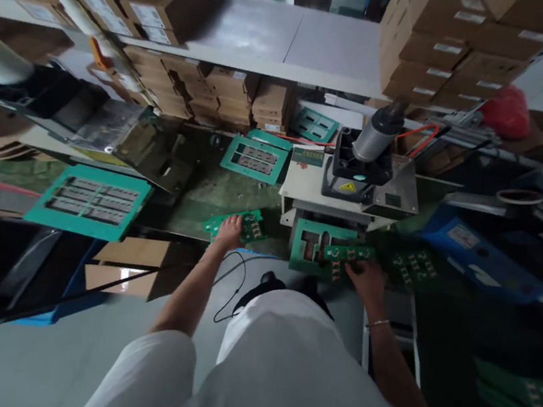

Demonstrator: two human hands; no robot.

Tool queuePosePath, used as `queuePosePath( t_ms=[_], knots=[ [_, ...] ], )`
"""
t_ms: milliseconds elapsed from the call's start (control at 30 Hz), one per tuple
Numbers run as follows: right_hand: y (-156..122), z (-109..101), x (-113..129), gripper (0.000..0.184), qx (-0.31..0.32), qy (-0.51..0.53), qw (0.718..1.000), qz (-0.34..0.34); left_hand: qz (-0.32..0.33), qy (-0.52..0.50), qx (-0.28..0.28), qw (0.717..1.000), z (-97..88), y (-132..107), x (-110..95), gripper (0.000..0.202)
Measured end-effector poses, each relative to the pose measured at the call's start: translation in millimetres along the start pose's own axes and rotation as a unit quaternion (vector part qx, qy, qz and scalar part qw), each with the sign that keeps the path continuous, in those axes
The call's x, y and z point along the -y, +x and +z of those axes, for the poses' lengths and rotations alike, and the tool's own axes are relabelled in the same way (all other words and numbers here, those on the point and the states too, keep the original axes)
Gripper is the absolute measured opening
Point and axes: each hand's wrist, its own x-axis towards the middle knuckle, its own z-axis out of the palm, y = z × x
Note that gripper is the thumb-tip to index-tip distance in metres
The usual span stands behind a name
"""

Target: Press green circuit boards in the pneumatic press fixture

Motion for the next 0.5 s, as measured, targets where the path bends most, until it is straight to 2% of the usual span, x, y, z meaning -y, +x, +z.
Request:
queuePosePath(
  t_ms=[67,133,267,367,433,500],
  knots=[
    [1,2,27,0.035,0.018,-0.011,1.0,-0.003,-0.019,0.007,0.018,1.0,-3.2,5,19,0.042],
    [4,5,52,0.034,0.037,-0.02,0.999,-0.008,-0.025,0.016,0.043,0.999,-4.3,11,32,0.044],
    [14,14,86,0.036,0.057,-0.038,0.998,-0.01,-0.018,0.036,0.084,0.996,0.9,22,42,0.075],
    [22,22,95,0.039,0.056,-0.051,0.997,-0.001,0.013,0.047,0.101,0.994,13.0,29,32,0.095],
    [27,25,97,0.043,0.056,-0.061,0.997,-0.01,0.073,0.04,0.105,0.991,25.3,31,13,0.099],
    [32,24,95,0.048,0.063,-0.071,0.995,-0.037,0.155,0.019,0.104,0.982,39.9,31,-15,0.096]
  ],
)
